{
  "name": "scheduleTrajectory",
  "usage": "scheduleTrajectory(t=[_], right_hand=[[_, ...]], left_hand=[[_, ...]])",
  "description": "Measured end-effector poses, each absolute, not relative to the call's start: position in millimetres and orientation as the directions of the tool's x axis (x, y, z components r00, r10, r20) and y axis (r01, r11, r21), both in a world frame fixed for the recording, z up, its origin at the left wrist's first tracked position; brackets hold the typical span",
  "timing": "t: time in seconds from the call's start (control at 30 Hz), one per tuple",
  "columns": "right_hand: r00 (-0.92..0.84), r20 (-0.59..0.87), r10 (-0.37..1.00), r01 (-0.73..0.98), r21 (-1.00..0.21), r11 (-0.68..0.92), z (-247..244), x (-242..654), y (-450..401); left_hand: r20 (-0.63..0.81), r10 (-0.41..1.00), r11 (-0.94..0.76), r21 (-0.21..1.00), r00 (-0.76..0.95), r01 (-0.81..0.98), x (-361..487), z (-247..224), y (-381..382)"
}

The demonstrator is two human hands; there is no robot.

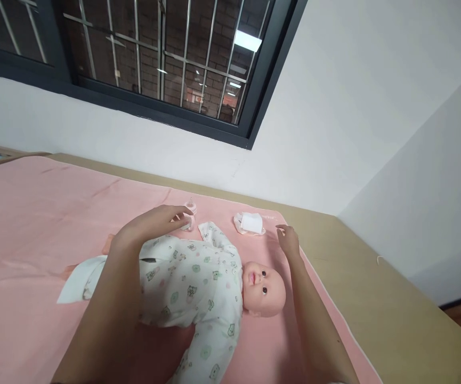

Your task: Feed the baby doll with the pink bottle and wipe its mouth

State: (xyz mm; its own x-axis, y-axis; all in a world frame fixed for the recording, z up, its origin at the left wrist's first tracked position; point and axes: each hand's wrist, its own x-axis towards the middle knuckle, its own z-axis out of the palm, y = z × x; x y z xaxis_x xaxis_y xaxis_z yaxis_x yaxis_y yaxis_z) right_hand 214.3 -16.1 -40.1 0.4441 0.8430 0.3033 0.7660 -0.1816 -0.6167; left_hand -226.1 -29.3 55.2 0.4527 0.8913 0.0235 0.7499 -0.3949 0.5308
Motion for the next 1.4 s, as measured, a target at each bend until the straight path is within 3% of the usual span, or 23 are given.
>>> scheduleTrajectory(t=[0.17, 0.27, 0.4, 0.6, 0.67, 0.77, 1.1, 1.4], right_hand=[[0.595, 0.345, 0.726, 0.703, -0.662, -0.262, -62.7, 209.0, -48.0], [0.654, 0.295, 0.696, 0.642, -0.704, -0.304, -78.2, 205.7, -57.6], [0.676, 0.201, 0.708, 0.569, -0.754, -0.329, -92.1, 203.1, -65.5], [0.632, 0.18, 0.753, 0.571, -0.766, -0.297, -97.6, 202.9, -76.1], [0.613, 0.19, 0.767, 0.595, -0.75, -0.29, -97.7, 202.9, -78.1], [0.61, 0.194, 0.768, 0.611, -0.733, -0.3, -97.4, 202.3, -79.1], [0.611, 0.215, 0.762, 0.622, -0.725, -0.294, -99.3, 205.4, -77.6], [0.589, 0.227, 0.775, 0.638, -0.72, -0.274, -105.8, 212.1, -76.9]], left_hand=[[0.059, 0.896, -0.402, 0.53, 0.44, 0.747, -229.6, 53.7, -29.5], [0.189, 0.896, -0.435, 0.553, 0.402, 0.711, -228.4, 56.0, -31.0], [0.427, 0.875, -0.464, 0.605, 0.229, 0.646, -227.0, 60.5, -34.0], [0.479, 0.877, -0.318, 0.626, -0.029, 0.712, -238.9, 63.9, -38.2], [0.464, 0.875, -0.209, 0.618, -0.138, 0.758, -243.6, 62.4, -34.0], [0.37, 0.916, -0.102, 0.588, -0.154, 0.802, -244.8, 54.6, -16.3], [0.072, 0.997, -0.081, 0.803, 0.038, 0.59, -232.1, -16.9, 57.2], [0.063, 0.984, -0.14, 0.854, 0.168, 0.501, -215.0, -38.0, 75.3]])
